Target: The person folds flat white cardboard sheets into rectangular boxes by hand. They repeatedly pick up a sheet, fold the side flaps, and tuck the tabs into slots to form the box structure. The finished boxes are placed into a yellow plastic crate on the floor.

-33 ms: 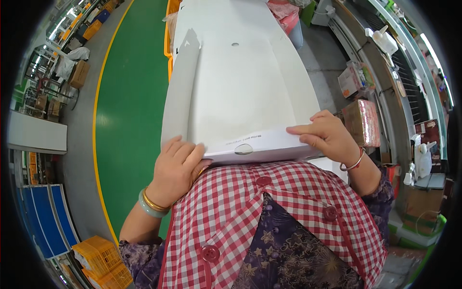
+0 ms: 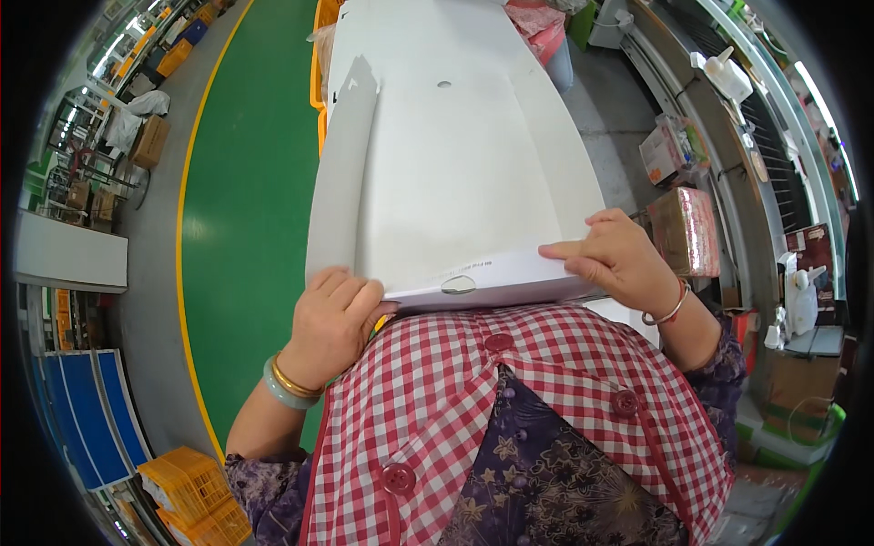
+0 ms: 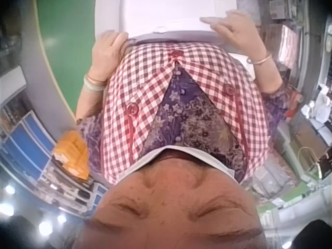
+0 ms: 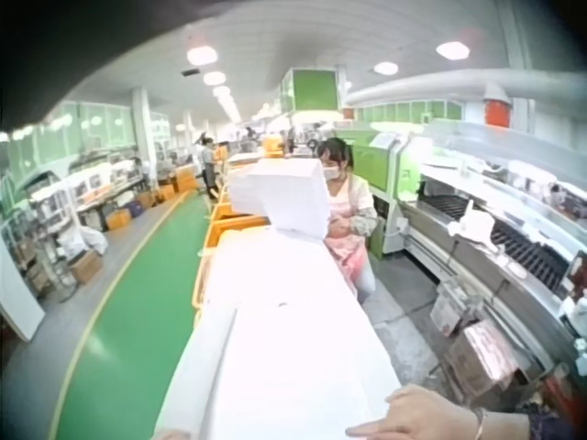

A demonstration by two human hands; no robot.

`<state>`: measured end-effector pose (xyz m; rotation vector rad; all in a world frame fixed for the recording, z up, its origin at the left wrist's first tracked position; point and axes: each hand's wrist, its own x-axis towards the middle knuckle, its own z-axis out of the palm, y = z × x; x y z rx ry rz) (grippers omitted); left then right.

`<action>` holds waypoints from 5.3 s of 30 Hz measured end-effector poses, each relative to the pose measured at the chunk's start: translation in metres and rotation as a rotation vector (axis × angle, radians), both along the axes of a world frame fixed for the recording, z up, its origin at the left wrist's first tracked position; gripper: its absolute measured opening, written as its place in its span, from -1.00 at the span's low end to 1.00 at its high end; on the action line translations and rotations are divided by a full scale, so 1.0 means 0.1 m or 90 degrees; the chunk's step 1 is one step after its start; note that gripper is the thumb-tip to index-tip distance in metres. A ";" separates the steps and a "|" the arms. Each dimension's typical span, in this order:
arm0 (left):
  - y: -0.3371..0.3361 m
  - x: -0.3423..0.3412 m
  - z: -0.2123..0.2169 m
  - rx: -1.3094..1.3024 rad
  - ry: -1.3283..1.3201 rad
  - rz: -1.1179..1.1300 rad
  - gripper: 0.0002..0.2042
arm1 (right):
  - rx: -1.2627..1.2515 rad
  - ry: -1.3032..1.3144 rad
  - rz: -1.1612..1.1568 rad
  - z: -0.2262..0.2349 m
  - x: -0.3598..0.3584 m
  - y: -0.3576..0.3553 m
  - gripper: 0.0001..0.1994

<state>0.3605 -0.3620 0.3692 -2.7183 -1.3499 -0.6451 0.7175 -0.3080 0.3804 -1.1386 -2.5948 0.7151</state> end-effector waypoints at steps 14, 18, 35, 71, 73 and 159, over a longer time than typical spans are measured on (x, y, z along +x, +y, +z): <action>-0.03 -0.06 -0.17 -0.011 0.011 -0.006 -0.89 | 0.361 -0.015 0.122 -0.26 -0.35 -0.02 -0.89; 0.47 -0.12 -1.16 0.006 0.046 0.065 -0.90 | 0.324 -0.042 0.101 -1.23 -0.60 0.56 -0.91; 0.73 0.01 -2.59 -0.169 0.061 0.245 -0.76 | 0.378 -0.100 0.022 -2.70 -0.62 0.98 -0.89; 0.44 -0.06 -2.49 -0.170 0.012 0.231 -0.86 | 0.217 0.030 0.035 -2.28 -0.20 0.59 -0.75; 0.41 -0.15 -2.43 -0.152 -0.014 0.189 -0.81 | 0.231 0.023 0.019 -2.31 -0.20 0.56 -0.74; 0.85 0.02 -2.23 -0.091 -0.090 0.004 -0.73 | 0.243 0.102 -0.097 -2.49 -1.36 0.43 -0.80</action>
